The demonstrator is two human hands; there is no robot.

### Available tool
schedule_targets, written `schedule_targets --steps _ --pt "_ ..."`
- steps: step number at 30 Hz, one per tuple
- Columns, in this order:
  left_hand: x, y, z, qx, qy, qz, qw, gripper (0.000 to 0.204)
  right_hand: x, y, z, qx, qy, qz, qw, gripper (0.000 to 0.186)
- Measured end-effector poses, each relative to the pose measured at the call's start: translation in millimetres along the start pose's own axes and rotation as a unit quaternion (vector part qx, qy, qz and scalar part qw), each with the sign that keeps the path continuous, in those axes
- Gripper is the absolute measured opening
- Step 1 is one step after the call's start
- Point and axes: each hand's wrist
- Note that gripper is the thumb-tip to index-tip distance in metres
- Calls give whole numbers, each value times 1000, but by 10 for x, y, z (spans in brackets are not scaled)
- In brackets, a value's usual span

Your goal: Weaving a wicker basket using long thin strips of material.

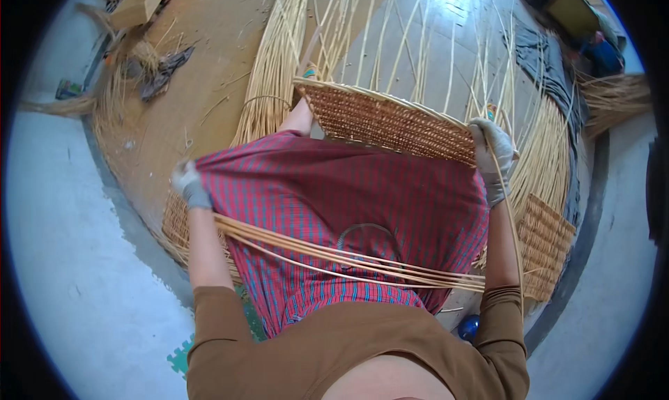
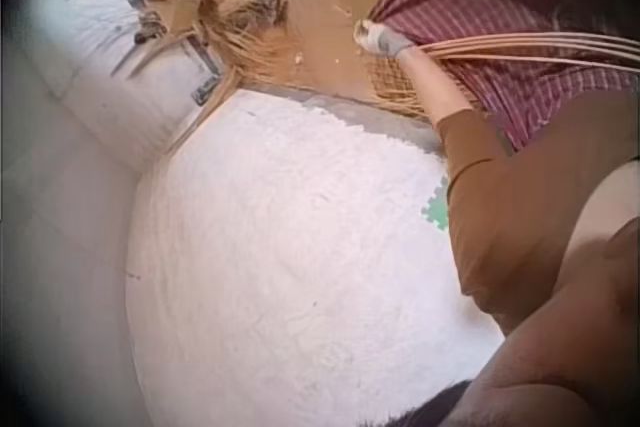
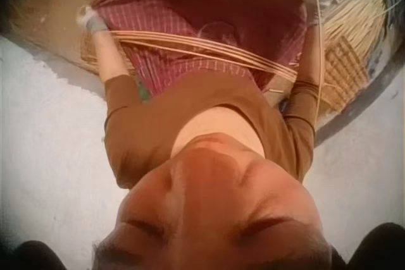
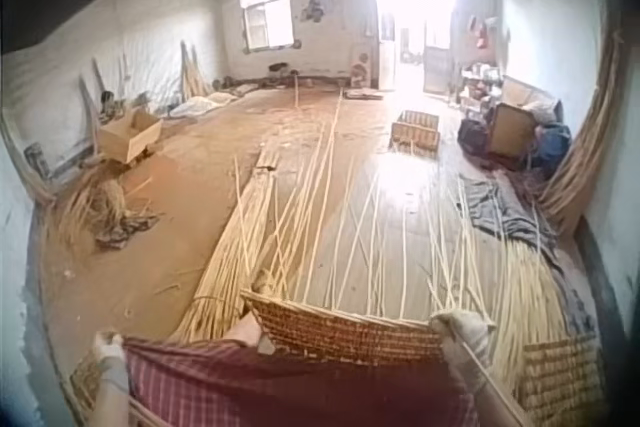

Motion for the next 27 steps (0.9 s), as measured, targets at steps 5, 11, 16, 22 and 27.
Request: schedule_targets --steps 5,11,16,22,27 --pt "510 796 -646 20 -107 340 934 45 240 -215 30 -10 -11 37 999 14" --pt "-695 2675 -1800 174 -599 -378 684 74 194 -568 -471 -32 34 -61 997 15" --pt "-1289 3144 -2652 493 -425 -546 528 78 216 -966 -1247 -56 23 -37 997 13" --pt "-1264 2346 -3114 517 -318 -567 557 33 -3 -1231 -1706 -55 2 -50 997 16" --pt "-1829 2097 -3155 525 -329 -606 499 22 -122 -934 -1492 -116 -34 -18 992 14"
Point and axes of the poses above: each hand's wrist, its own z-axis towards the middle knuckle, its own x-axis out of the back of the hand, y = z × x, and after that the axes turned 7 degrees about -y, right-handed
